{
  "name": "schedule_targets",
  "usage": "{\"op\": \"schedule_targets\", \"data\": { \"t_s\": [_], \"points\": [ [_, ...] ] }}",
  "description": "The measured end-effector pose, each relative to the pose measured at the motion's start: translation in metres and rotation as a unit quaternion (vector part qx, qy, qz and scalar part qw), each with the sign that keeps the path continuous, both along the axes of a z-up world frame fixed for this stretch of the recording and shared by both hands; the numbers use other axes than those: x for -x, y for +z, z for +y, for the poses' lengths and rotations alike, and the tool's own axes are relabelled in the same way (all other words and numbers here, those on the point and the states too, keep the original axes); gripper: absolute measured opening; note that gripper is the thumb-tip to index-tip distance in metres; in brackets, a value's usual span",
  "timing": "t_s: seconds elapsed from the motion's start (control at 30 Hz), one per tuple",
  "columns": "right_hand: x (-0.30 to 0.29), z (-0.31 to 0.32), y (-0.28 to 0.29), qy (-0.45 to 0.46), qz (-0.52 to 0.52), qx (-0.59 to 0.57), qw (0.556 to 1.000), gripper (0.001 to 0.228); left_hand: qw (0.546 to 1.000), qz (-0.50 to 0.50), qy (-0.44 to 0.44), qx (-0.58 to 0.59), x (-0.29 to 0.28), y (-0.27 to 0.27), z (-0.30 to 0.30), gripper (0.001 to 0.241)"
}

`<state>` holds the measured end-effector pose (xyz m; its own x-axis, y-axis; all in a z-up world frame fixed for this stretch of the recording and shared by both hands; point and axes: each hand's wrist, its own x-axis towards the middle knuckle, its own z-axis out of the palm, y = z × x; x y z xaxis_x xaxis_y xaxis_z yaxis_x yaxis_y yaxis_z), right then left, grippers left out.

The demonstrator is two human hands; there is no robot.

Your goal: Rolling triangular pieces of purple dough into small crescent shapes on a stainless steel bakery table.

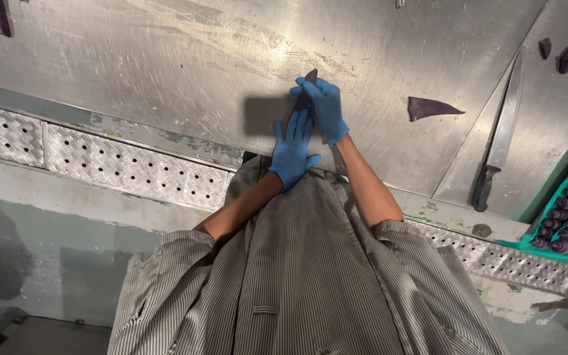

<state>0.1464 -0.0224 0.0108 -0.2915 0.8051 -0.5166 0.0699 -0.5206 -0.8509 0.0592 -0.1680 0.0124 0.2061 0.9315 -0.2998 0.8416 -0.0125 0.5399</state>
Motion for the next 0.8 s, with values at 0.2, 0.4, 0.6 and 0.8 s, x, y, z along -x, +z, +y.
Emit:
{"op": "schedule_targets", "data": {
  "t_s": [0.2,0.4,0.6,0.8],
  "points": [
    [0.013,0.053,-0.023,-0.034,0.041,-0.003,0.999,0.026,0.999,-0.008,0.016,-0.028,0.004,-0.001,0.000,0.103],
    [0.032,0.127,-0.049,-0.022,0.088,-0.030,0.995,0.026,0.999,-0.008,0.025,-0.036,-0.001,-0.020,-0.006,0.101],
    [0.054,0.186,-0.057,0.000,0.118,-0.066,0.991,0.024,0.998,-0.027,0.043,-0.048,0.000,-0.022,-0.007,0.097],
    [0.056,0.212,-0.066,0.026,0.127,-0.112,0.985,0.023,0.995,-0.056,0.029,-0.075,0.008,-0.026,-0.011,0.101]
  ]
}}
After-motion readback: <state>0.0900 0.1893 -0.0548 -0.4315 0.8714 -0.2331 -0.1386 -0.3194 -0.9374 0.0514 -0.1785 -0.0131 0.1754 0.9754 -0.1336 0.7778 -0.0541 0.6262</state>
